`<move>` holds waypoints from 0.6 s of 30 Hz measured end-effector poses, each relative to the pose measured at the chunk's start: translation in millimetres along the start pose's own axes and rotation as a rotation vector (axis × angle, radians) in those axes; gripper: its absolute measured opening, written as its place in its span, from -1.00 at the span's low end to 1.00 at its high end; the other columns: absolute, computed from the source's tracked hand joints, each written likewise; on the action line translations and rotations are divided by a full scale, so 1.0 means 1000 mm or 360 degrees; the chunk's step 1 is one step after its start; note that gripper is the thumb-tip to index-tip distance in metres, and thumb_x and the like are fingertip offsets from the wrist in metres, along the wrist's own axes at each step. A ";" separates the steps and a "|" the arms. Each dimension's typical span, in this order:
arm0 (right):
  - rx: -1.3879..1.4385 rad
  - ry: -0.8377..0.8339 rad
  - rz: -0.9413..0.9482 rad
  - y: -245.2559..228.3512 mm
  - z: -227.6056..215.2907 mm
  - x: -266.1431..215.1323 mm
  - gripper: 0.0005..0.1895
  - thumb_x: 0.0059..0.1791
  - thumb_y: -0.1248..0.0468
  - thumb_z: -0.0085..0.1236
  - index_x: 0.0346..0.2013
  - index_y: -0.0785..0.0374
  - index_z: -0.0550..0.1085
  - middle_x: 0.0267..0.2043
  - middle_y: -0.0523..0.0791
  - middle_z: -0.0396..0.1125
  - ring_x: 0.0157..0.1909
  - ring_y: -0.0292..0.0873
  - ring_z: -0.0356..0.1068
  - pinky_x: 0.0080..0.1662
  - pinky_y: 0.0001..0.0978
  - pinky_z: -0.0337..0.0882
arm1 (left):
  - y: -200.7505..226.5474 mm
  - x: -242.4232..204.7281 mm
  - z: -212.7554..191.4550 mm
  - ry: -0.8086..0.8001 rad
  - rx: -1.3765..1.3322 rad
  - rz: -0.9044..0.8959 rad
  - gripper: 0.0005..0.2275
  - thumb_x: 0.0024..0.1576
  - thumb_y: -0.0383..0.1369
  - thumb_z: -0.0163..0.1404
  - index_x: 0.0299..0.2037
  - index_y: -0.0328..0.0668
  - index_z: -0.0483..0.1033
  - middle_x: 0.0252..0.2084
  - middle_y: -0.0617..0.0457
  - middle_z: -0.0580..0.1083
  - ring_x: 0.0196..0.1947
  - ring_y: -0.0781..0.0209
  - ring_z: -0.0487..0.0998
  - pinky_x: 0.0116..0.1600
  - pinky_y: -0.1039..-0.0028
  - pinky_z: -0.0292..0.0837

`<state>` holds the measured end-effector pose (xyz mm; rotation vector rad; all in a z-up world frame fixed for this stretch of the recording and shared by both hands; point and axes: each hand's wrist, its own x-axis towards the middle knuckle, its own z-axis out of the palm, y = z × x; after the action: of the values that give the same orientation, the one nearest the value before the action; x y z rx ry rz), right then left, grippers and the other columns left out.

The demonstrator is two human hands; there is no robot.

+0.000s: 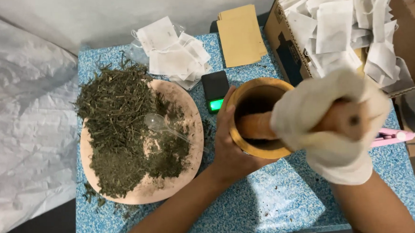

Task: Grinding dried tea leaves using a mortar and pestle and sorting through them on a plate.

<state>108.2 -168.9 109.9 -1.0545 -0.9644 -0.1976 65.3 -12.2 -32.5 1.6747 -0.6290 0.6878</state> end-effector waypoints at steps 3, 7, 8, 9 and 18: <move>0.0038 0.0214 0.0394 -0.005 0.035 0.008 -0.63 -0.11 0.69 -0.28 -0.34 0.09 0.13 -0.62 -0.19 -0.09 -0.67 -0.31 -0.07 -0.54 -0.42 -0.03 | 0.000 -0.002 0.003 0.0037 -0.0023 -0.0036 0.22 0.03 -0.13 0.61 0.75 0.09 -0.19 0.73 -0.23 0.08 0.79 -0.38 0.16 0.85 -0.33 0.33; -0.0129 0.0090 0.0331 -0.016 0.015 -0.004 -0.58 -0.17 0.60 -0.40 -0.29 0.00 0.27 -0.61 -0.31 0.05 -0.63 -0.43 0.06 -0.54 -0.53 0.09 | -0.002 0.002 0.001 -0.0002 -0.0149 -0.0068 0.25 0.00 -0.21 0.62 0.76 0.20 -0.20 0.74 -0.19 0.07 0.82 -0.31 0.10 0.90 -0.30 0.20; -0.0195 0.0190 0.0300 -0.014 0.015 -0.008 -0.56 -0.06 0.61 -0.35 -0.21 0.00 0.36 -0.61 -0.31 0.08 -0.65 -0.42 0.06 -0.56 -0.53 0.10 | -0.001 0.000 0.001 0.0019 -0.0065 -0.0053 0.26 -0.01 -0.16 0.63 0.75 0.13 -0.20 0.73 -0.24 0.07 0.79 -0.34 0.15 0.88 -0.26 0.25; -0.0262 0.0289 0.0269 -0.013 0.015 -0.011 -0.53 0.05 0.63 -0.29 -0.14 0.00 0.45 -0.61 -0.31 0.11 -0.66 -0.41 0.06 -0.58 -0.52 0.10 | 0.001 -0.002 0.001 0.0039 0.0019 -0.0038 0.28 -0.03 -0.12 0.64 0.75 0.05 -0.20 0.72 -0.29 0.08 0.77 -0.36 0.20 0.87 -0.22 0.29; 0.0079 0.0369 0.0342 -0.010 -0.013 -0.034 -0.32 0.21 0.58 -0.21 0.47 -0.01 0.59 -0.39 -0.24 0.32 -0.47 -0.36 0.27 -0.45 -0.52 0.39 | 0.002 -0.002 0.000 0.0013 -0.0014 -0.0051 0.25 0.04 -0.22 0.64 0.77 0.19 -0.20 0.75 -0.20 0.02 0.80 -0.31 0.14 0.87 -0.28 0.28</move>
<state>89.8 -193.9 89.2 -1.0561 -0.6395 -0.1149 62.9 -12.8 -32.8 1.6694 -0.5974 0.6681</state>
